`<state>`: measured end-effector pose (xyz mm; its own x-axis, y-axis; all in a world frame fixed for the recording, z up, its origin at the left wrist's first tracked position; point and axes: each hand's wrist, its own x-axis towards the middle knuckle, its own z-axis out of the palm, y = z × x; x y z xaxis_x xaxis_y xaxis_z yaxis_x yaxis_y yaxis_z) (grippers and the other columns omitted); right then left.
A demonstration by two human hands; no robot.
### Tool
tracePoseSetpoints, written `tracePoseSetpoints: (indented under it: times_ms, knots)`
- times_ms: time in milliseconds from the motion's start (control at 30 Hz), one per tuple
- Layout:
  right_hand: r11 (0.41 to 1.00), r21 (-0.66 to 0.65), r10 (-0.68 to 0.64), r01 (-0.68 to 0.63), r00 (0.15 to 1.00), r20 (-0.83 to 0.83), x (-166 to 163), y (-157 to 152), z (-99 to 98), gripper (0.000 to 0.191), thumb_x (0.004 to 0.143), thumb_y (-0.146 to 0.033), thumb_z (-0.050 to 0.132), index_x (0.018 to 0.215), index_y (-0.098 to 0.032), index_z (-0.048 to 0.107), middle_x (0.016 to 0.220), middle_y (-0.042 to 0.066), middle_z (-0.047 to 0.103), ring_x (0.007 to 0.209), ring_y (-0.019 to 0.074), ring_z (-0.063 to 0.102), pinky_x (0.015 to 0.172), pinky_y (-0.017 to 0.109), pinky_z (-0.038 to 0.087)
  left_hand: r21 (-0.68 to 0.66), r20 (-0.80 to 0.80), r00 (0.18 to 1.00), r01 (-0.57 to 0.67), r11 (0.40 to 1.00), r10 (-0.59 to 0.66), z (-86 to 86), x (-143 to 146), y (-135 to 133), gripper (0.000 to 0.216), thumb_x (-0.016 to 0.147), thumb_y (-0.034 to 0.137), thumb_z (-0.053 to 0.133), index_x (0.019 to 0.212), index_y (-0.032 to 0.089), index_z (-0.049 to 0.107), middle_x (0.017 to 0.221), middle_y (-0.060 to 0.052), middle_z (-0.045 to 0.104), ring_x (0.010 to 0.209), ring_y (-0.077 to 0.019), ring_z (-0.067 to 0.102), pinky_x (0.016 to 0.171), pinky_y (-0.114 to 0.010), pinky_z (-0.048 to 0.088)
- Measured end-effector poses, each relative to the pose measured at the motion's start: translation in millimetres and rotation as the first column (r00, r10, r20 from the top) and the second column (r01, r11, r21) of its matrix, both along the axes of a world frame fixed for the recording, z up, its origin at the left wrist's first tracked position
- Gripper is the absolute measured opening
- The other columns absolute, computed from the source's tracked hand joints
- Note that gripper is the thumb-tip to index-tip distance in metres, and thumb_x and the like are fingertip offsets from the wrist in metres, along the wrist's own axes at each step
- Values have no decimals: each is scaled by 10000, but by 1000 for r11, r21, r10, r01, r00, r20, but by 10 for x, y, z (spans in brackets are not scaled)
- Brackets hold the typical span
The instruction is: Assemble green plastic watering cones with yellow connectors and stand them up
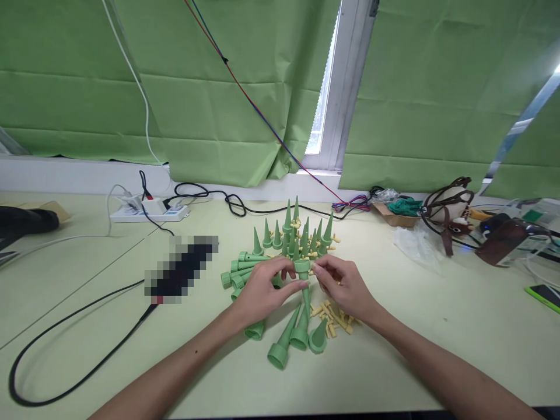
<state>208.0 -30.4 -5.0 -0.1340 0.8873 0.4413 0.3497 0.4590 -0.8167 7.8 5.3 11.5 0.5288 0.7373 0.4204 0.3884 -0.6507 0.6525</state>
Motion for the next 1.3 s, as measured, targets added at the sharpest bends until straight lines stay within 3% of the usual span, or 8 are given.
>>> tracePoseSetpoints:
  times_ms: [267, 500, 833, 1067, 1300]
  knots:
    - [994, -60, 88, -93, 993, -84, 18, 1, -13, 285, 997, -380, 491, 796, -187, 551, 578, -46, 428, 485, 98, 368, 468, 239, 303, 127, 59, 997, 40, 991, -48, -23, -3, -8, 227, 843, 291, 730, 783, 182, 539, 752, 15, 556, 712, -138, 513, 661, -248, 405]
    - [981, -126, 133, -149, 983, -129, 23, -1, -12, 319, 992, -394, 502, 768, -176, 561, 542, -50, 417, 484, 95, 354, 464, 234, 283, 239, 59, 987, 128, 962, -147, -84, -32, 8, 93, 878, 118, 625, 939, 182, 598, 844, -12, 605, 768, -147, 552, 694, -256, 433]
    - [981, -134, 119, -140, 981, -150, 15, 13, -2, 316, 972, -395, 536, 748, -174, 553, 541, -57, 396, 474, 88, 344, 457, 235, 268, 240, 37, 990, 122, 963, -135, -85, -28, 10, 122, 869, 75, 560, 933, 177, 576, 850, -13, 571, 765, -142, 523, 683, -244, 411]
    - [994, -72, 69, -81, 985, -155, 23, 7, 17, 296, 985, -376, 523, 766, -178, 548, 552, -56, 417, 480, 87, 357, 462, 232, 291, 92, 25, 996, 78, 993, -81, -24, -12, -17, 10, 882, 168, 577, 881, 177, 580, 792, 6, 565, 735, -138, 524, 678, -241, 409]
    - [1000, -7, 8, -9, 995, -99, 16, -5, 41, 260, 991, -339, 517, 792, -178, 563, 574, -53, 427, 499, 92, 374, 486, 237, 311, -182, 65, 996, 74, 981, -63, 43, -3, -16, 377, 1006, 385, 419, 741, 167, 573, 713, 9, 568, 688, -134, 515, 674, -250, 396]
